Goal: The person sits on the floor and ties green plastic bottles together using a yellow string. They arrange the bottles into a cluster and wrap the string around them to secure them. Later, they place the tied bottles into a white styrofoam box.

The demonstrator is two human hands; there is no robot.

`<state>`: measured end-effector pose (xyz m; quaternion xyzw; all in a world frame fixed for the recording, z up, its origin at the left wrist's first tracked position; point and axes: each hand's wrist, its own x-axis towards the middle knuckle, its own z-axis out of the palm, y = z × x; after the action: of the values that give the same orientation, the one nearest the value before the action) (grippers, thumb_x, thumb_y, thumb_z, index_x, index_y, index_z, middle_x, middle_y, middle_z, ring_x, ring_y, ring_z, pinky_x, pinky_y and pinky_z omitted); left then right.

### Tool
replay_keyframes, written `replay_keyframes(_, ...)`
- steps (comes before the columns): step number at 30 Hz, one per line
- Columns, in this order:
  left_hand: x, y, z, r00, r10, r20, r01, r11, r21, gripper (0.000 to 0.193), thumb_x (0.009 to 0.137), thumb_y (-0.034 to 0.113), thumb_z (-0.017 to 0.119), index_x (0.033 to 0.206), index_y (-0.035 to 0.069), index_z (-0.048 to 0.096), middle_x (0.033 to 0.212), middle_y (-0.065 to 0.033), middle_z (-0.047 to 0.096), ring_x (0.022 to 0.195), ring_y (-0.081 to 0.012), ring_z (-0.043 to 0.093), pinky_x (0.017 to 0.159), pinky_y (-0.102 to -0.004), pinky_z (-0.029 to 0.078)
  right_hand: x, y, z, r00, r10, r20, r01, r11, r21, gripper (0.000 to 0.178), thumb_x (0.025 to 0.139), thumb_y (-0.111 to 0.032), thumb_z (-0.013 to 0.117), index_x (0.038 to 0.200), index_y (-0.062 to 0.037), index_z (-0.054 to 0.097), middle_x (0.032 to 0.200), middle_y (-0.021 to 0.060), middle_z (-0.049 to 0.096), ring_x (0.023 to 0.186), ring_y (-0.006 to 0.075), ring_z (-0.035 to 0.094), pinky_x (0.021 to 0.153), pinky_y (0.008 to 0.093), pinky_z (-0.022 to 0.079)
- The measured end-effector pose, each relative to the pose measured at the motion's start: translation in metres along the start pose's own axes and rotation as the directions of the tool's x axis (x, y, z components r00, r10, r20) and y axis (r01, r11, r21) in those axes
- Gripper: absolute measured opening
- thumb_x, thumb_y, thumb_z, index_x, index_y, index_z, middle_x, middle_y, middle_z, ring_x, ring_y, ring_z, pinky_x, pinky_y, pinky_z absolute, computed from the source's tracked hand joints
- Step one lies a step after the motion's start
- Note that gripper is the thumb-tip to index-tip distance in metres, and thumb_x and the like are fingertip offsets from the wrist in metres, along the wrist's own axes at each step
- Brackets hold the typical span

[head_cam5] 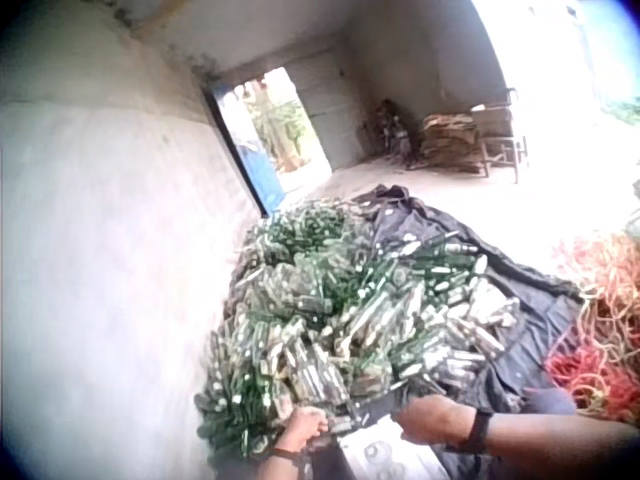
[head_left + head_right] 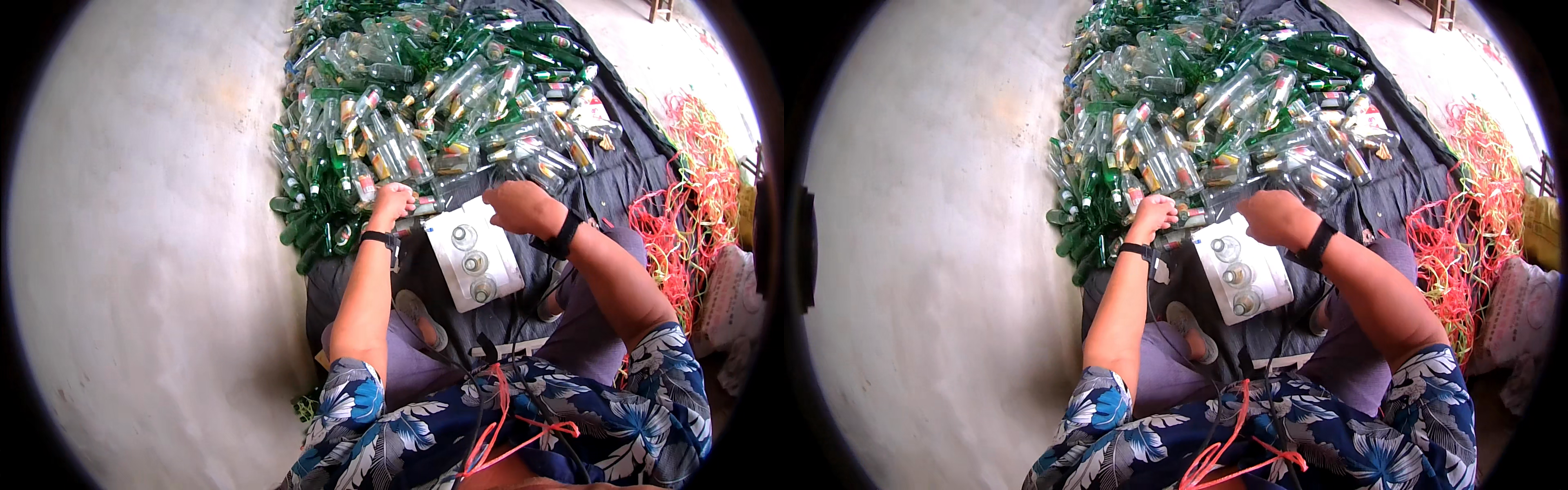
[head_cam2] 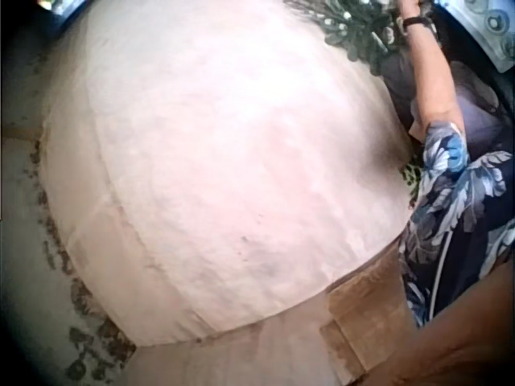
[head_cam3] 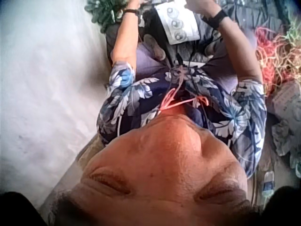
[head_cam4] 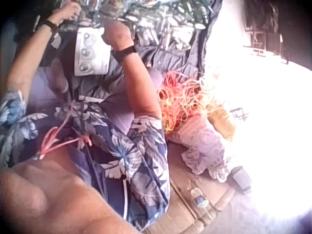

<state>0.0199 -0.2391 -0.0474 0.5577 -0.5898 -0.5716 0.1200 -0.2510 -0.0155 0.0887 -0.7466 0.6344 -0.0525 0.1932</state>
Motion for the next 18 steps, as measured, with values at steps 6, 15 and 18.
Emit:
replay_keyframes(6,0.045,-0.018,0.005,0.998,-0.062,0.015,0.062,0.998,-0.015,0.014,0.097,0.018,0.063,0.103,0.006,0.068,0.086,-0.0045,0.072,0.068,-0.0158,0.072,0.053,-0.0273,0.052,-0.001,0.002,0.0,0.999,-0.031,-0.033,0.031,1.0,0.005,0.029,0.086,-0.025,0.072,0.105,-0.0041,0.066,0.093,0.0189,0.073,0.091,0.0404,0.071,0.079,0.0511,0.056)
replay_keyframes(15,0.121,-0.026,-0.002,0.999,-0.041,-0.003,0.041,0.999,0.029,0.015,0.095,0.017,0.062,0.106,0.007,0.067,0.089,-0.0037,0.072,0.069,-0.0166,0.071,0.056,-0.0304,0.052,-0.002,-0.009,-0.026,1.0,-0.011,0.003,0.01,0.996,0.093,0.026,0.088,-0.024,0.07,0.104,-0.0038,0.064,0.093,0.0186,0.072,0.088,0.0402,0.07,0.075,0.0509,0.055)
replay_keyframes(18,0.15,-0.017,0.004,0.999,-0.024,-0.023,0.026,0.997,0.067,0.016,0.094,0.012,0.062,0.108,0.006,0.067,0.089,-0.0044,0.07,0.069,-0.018,0.071,0.054,-0.0295,0.052,0.0,-0.003,-0.026,1.0,0.009,-0.002,-0.009,0.996,0.09,0.027,0.088,-0.025,0.068,0.107,-0.0051,0.064,0.09,0.0166,0.07,0.086,0.0399,0.069,0.074,0.0504,0.055)
